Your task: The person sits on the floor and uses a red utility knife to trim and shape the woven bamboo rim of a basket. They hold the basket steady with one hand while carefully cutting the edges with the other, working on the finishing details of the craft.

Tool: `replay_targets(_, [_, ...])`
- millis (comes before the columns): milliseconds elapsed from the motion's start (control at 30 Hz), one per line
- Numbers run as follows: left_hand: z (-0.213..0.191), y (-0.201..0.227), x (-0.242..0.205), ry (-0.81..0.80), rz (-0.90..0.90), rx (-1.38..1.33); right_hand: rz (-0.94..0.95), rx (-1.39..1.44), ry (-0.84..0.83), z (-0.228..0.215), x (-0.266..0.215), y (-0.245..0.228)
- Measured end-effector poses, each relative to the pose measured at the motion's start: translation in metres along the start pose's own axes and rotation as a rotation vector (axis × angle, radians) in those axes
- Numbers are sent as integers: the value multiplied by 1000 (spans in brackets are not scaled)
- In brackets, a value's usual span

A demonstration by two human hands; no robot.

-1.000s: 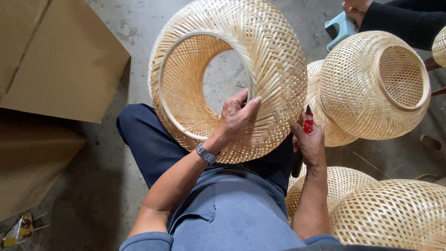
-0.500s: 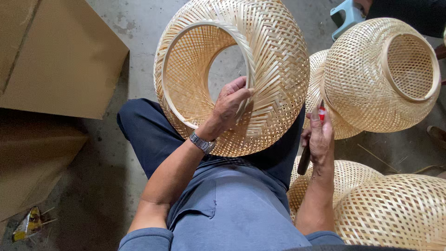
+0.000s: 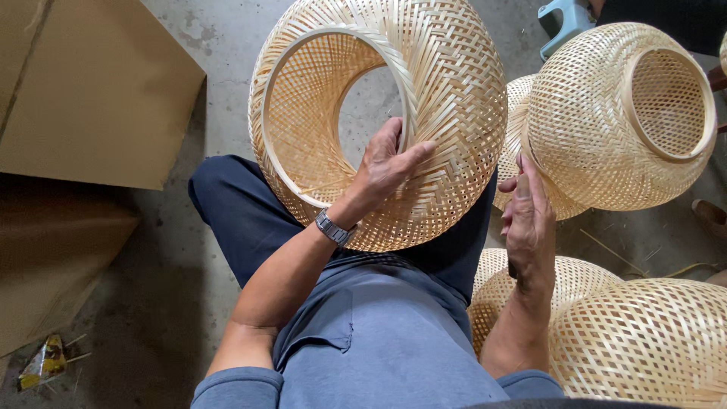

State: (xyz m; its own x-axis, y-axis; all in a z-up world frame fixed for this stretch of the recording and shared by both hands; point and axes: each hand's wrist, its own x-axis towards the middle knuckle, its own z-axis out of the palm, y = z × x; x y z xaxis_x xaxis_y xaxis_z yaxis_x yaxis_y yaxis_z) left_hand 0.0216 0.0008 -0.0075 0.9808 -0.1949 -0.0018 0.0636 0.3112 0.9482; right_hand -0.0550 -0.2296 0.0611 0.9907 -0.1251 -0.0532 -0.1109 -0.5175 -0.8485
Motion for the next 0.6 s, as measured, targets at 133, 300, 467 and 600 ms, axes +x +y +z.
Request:
replay_targets(133, [-1,9,-3,-1,-61,218,0,8,-18,2,-1,-7])
replay_targets(300, [1,-3,-8,-22,89,85,-7,-72,18,7,-2,-4])
replay_targets(467, [1,-7,-8,-36,88,244,-199,-212,9,5,0,-4])
replay_targets(600, [3,1,-13,-54,164,182,-316,-274,-11,8,-1,-11])
